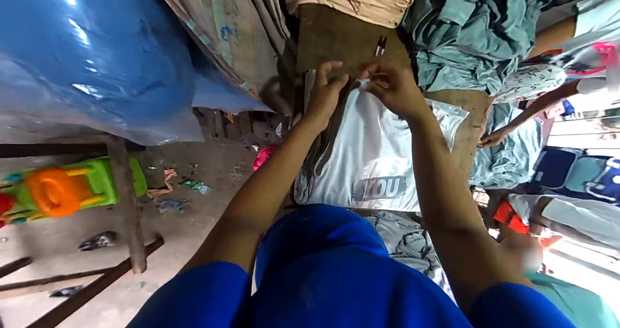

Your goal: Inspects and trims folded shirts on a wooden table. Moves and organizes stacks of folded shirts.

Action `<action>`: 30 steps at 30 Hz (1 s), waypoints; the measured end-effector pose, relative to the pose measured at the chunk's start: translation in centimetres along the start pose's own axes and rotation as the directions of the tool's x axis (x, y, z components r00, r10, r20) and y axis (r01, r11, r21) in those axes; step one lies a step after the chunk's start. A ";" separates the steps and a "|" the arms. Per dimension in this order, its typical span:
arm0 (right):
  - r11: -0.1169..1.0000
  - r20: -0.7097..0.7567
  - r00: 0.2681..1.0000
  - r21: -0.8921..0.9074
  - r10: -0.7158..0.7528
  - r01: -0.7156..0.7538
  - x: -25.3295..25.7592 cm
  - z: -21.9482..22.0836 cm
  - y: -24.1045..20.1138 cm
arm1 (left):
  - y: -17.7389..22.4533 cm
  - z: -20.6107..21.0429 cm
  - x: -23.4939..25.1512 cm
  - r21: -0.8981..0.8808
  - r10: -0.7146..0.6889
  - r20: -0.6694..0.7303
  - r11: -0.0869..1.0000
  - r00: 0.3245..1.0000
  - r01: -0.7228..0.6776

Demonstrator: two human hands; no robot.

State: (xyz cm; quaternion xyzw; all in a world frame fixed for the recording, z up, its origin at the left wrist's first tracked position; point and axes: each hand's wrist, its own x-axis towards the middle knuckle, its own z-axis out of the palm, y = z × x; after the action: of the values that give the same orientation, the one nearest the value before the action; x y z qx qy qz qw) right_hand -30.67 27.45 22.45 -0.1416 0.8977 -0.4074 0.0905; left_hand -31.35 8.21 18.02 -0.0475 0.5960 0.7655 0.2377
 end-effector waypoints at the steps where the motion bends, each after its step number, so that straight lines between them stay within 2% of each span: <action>1: 1.000 0.054 0.998 0.016 0.017 -0.018 0.7 0.7 0.8 | 0.2 0.1 -0.2 0.012 0.013 0.029 1.000 0.999 -0.013; 4: 0.999 0.161 0.986 0.010 0.042 -0.044 1.7 1.0 1.4 | -0.2 -0.8 -1.2 0.027 0.100 0.133 0.994 0.986 -0.104; 6: 0.997 0.165 0.983 -0.002 0.078 -0.079 1.6 0.3 0.9 | -1.8 -1.8 -2.7 0.147 0.210 0.209 0.959 0.955 -0.243; 7: 0.996 0.147 0.986 0.037 0.075 -0.082 1.4 0.0 0.8 | -2.7 -2.5 -4.2 0.243 0.222 0.268 0.926 0.937 -0.289; 10: 0.982 0.097 0.995 0.185 0.009 -0.027 0.5 -1.4 1.2 | -3.8 -5.2 -10.7 0.532 0.052 0.418 0.796 0.907 -0.291; 12: 0.977 0.079 0.997 0.213 0.002 -0.018 -0.5 -1.7 1.3 | -4.4 -7.3 -14.1 0.620 0.001 0.438 0.723 0.899 -0.303; 14: 0.979 0.050 0.999 0.203 -0.007 -0.003 -1.1 -1.4 1.5 | -4.4 -8.6 -15.4 0.687 0.066 0.394 0.641 0.917 -0.342; 16: 0.981 0.013 1.000 0.196 -0.007 0.004 -1.1 -0.8 2.0 | -3.9 -8.5 -14.6 0.753 0.159 0.269 0.581 0.950 -0.310; 18: 0.985 0.000 1.000 0.173 0.005 -0.005 -0.9 -0.4 2.0 | -3.0 -7.6 -11.9 0.765 0.110 0.163 0.613 0.981 -0.196; 20: 0.989 0.008 1.000 0.150 0.004 -0.006 -0.7 -0.1 1.7 | -2.7 -5.8 -7.9 0.783 0.058 0.124 0.608 0.991 -0.134; 23: 0.991 0.005 1.000 0.135 0.000 0.000 -0.7 -0.1 1.2 | -3.2 -2.6 -2.5 0.852 0.095 0.052 0.516 0.994 -0.094; 26: 0.992 0.004 1.000 0.125 -0.018 0.017 -1.5 -1.1 0.5 | -3.3 -0.7 0.2 0.906 0.112 -0.020 0.422 0.994 -0.029; 30: 0.984 0.017 0.997 0.164 -0.078 0.074 -3.9 -3.1 -1.0 | -2.2 -1.1 -0.2 0.862 0.089 -0.067 0.506 0.994 0.013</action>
State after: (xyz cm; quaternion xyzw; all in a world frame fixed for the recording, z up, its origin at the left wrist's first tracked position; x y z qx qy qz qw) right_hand -27.66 30.33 25.41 -0.1725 0.8542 -0.4808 0.0967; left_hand -30.52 7.51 15.80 0.0508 0.9095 0.3702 0.1824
